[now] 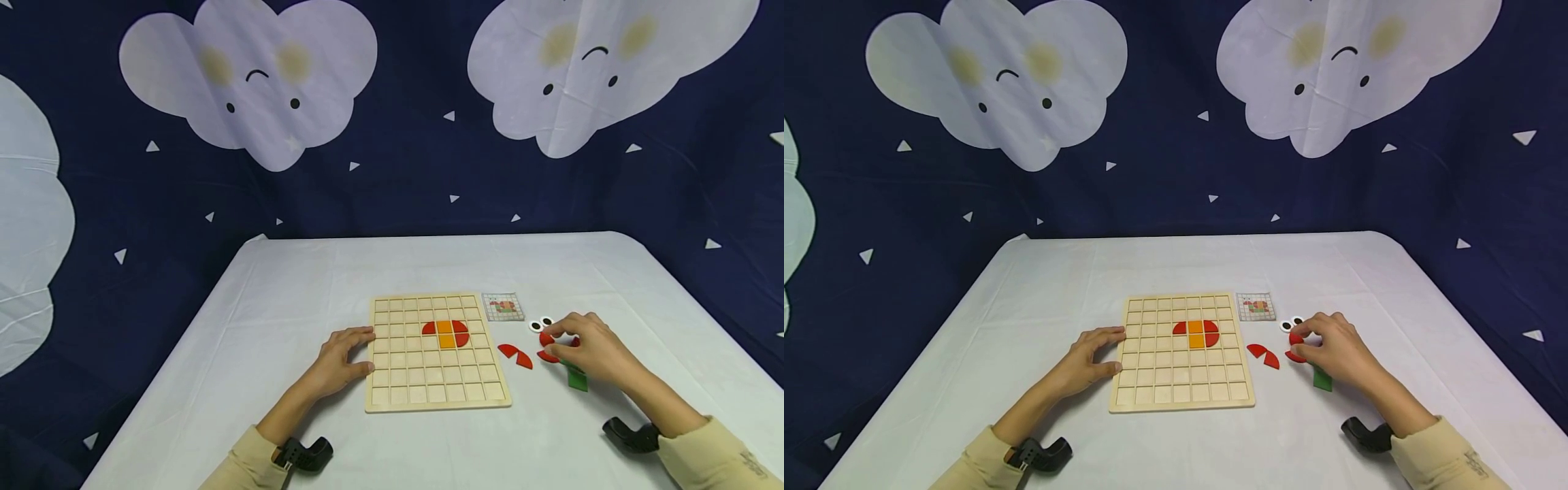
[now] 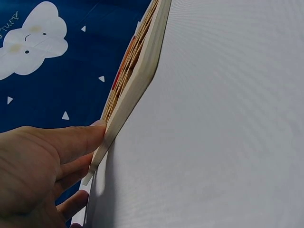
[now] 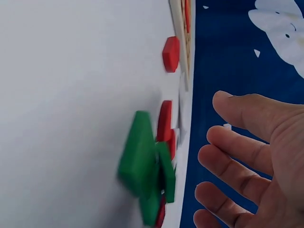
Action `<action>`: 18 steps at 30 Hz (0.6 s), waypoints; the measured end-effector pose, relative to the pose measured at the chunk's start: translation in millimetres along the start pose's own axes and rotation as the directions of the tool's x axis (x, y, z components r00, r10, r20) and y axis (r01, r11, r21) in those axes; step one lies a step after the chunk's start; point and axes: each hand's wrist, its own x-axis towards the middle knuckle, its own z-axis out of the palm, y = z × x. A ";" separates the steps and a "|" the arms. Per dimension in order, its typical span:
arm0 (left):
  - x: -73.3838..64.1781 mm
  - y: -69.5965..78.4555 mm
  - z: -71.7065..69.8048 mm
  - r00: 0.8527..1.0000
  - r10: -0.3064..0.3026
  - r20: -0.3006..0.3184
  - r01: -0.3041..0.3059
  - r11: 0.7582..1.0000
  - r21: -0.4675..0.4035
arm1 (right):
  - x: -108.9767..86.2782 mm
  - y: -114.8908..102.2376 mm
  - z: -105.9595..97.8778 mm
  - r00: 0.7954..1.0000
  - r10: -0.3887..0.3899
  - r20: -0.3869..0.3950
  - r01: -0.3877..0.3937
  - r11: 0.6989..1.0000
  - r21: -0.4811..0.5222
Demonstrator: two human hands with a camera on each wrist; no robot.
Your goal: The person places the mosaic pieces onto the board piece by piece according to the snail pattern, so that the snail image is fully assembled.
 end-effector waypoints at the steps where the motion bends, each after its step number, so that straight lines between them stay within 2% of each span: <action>1: 0.0 0.1 -0.1 1.000 0.001 0.000 -0.001 1.000 0.001 | -1.4 1.9 0.5 1.000 -0.004 -0.002 0.004 1.000 -0.001; 9: -0.1 0.7 -0.4 1.000 0.000 0.002 0.000 1.000 0.002 | -7.3 10.7 6.2 1.000 0.006 0.014 -0.005 1.000 -0.019; 18: -0.1 1.1 -0.1 1.000 -0.005 0.000 0.005 1.000 -0.004 | -9.2 14.5 10.4 1.000 -0.031 0.000 0.031 0.998 -0.055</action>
